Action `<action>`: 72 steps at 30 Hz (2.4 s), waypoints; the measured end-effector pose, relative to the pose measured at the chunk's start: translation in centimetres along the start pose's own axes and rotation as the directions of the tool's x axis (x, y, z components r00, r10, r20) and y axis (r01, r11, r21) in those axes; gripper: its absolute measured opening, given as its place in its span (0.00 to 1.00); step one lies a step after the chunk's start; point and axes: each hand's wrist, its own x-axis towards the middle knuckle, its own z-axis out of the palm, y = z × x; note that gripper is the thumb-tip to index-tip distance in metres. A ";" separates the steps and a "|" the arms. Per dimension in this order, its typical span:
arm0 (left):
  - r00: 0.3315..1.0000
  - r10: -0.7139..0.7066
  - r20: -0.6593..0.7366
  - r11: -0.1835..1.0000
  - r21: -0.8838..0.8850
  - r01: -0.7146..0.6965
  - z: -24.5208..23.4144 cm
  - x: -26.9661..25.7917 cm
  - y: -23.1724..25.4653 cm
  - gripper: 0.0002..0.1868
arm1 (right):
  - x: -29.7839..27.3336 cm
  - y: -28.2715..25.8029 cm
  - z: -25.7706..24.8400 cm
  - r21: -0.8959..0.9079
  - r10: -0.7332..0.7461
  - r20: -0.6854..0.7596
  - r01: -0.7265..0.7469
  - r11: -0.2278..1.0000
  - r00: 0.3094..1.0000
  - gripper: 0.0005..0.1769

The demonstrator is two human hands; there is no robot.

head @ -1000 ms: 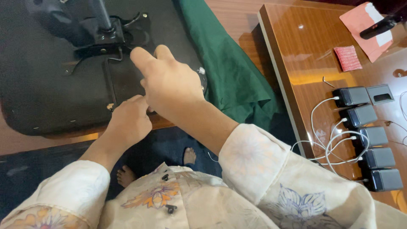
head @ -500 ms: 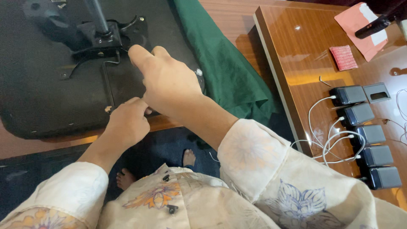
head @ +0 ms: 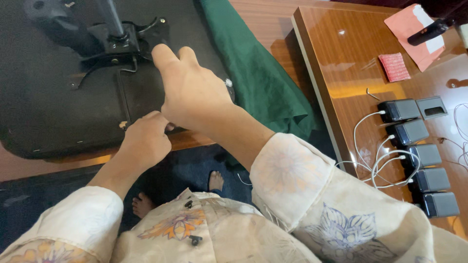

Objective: The person uses an Allen key to tighten screws on the underside of an overturned chair base. They work on multiple screw locations around the base, holding the chair steady with one hand while turning the tool with the other.

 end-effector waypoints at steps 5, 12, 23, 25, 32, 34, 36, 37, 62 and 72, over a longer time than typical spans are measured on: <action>0.999 -0.035 0.015 0.999 0.014 0.034 0.0 0.0 0.1 0.16 | -0.6 -0.1 0.2 0.033 -0.053 -0.052 0.055 0.998 0.997 0.26; 0.998 -0.032 0.061 0.997 -0.073 0.036 -0.6 -0.4 0.7 0.23 | -0.7 -0.6 -1.1 -0.113 0.016 0.021 -0.014 0.993 1.000 0.17; 0.996 -0.051 0.068 0.998 -0.021 0.053 -1.1 -0.4 1.3 0.23 | 0.7 -0.1 -2.1 -0.190 -0.011 0.118 0.034 0.981 0.993 0.22; 0.998 -0.040 0.047 0.999 -0.029 0.041 -1.0 -0.4 1.4 0.22 | 1.0 0.1 -2.2 -0.204 0.001 0.142 0.028 0.979 0.990 0.21; 0.999 0.010 -0.043 0.998 -0.058 -0.012 -0.6 -0.5 1.5 0.22 | 1.4 0.7 -3.6 -0.088 -0.013 0.221 0.034 0.996 0.975 0.30; 0.999 0.001 -0.052 0.998 -0.059 -0.004 -0.5 -0.5 1.4 0.22 | 1.6 0.8 -3.6 -0.050 -0.067 0.214 0.079 0.996 0.975 0.31; 0.998 -0.023 -0.062 0.997 -0.070 0.019 -0.4 -0.5 1.5 0.23 | 1.9 0.9 -3.5 -0.046 -0.096 0.221 0.109 0.993 0.971 0.29; 0.997 -0.031 -0.065 0.997 -0.067 0.026 -0.4 -0.5 1.6 0.23 | 2.0 1.0 -3.5 -0.050 -0.114 0.213 0.128 0.991 0.970 0.28; 0.906 -0.121 -0.405 0.983 0.078 0.166 2.5 -1.7 4.2 0.22 | 4.1 5.2 -1.5 -0.014 -0.468 0.097 0.471 0.882 0.879 0.24; 0.922 -0.183 -0.340 0.976 0.047 0.211 2.1 -1.9 4.2 0.24 | 3.2 5.1 -2.6 -0.030 -0.299 0.144 0.306 0.951 0.943 0.19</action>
